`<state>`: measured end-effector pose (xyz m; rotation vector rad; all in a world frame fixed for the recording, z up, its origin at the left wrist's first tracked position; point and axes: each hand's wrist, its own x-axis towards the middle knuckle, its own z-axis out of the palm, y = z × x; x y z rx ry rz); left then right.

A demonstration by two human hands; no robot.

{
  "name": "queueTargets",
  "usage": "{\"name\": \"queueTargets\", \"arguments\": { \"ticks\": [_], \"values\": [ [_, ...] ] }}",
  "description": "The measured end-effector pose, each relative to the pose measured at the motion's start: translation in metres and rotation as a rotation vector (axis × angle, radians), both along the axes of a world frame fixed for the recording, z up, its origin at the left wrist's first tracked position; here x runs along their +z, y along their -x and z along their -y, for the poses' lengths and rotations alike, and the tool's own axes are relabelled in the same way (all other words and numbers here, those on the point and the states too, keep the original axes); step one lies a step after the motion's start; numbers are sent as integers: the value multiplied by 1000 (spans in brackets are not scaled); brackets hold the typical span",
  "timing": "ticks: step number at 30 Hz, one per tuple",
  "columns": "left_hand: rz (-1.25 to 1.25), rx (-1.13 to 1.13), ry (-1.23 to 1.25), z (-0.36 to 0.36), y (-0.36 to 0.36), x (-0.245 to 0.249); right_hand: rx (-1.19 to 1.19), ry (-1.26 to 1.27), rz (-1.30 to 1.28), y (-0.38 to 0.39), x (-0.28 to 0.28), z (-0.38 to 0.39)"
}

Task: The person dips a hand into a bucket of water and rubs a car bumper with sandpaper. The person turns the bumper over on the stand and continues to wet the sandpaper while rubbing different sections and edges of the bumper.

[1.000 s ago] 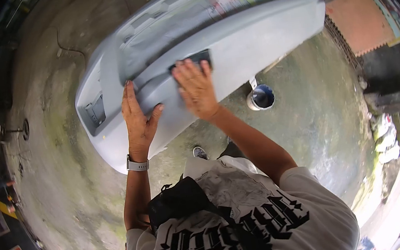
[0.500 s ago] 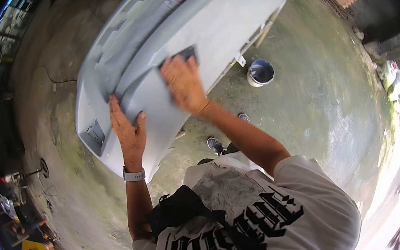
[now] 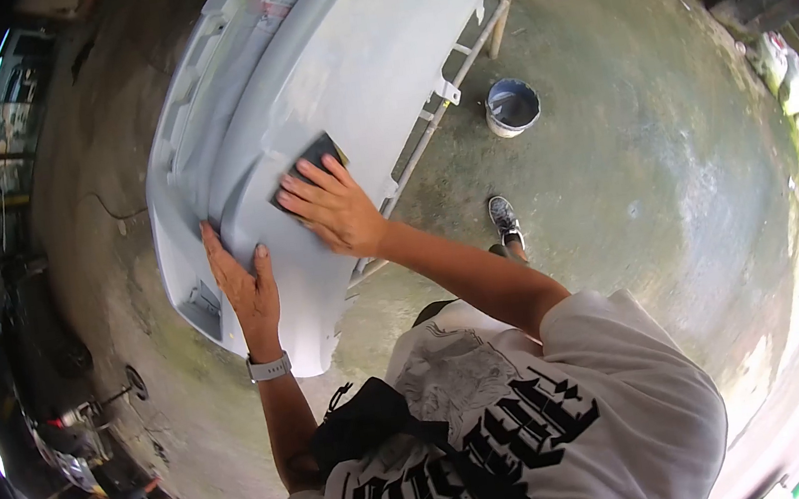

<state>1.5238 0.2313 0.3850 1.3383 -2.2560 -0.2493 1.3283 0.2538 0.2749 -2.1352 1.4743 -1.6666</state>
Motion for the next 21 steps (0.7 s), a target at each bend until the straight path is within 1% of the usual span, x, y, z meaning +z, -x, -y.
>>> {"name": "queueTargets", "arguments": {
  "ticks": [2,3,5,6,8,10,12,13,14,16,18,19,21],
  "values": [
    [-18,18,-27,-4,1,-1,-109,-42,53,4,-46,-20],
    [-10,12,-30,-4,0,-1,-115,-45,62,11,-57,-23],
    [10,3,-1,-2,-1,-3,-356,-110,271,32,-75,-14],
    [17,-1,-3,-2,-1,-3,-361,-112,276,35,-63,-4],
    [-6,-22,5,-2,-1,0,-474,-89,385,27,-30,25],
    [11,-12,-5,-1,-1,2,-265,16,217,-6,7,23],
    [23,-5,-17,0,-1,0,-55,81,103,-48,25,-4],
    [-37,-20,-45,3,-5,-2,-66,82,103,-51,19,-10],
    [-100,-27,-72,6,-8,-3,-40,113,83,-53,2,-18],
    [-73,-14,-57,3,-5,-4,-3,139,60,-44,-34,-33],
    [-49,-7,-42,3,-4,-5,-134,2,-47,-14,-63,-34],
    [-37,-10,-23,3,-4,-5,-130,2,-55,2,-67,-26],
    [-26,-9,-5,1,-4,-5,-445,-143,328,26,-68,-11]
  ]
}}
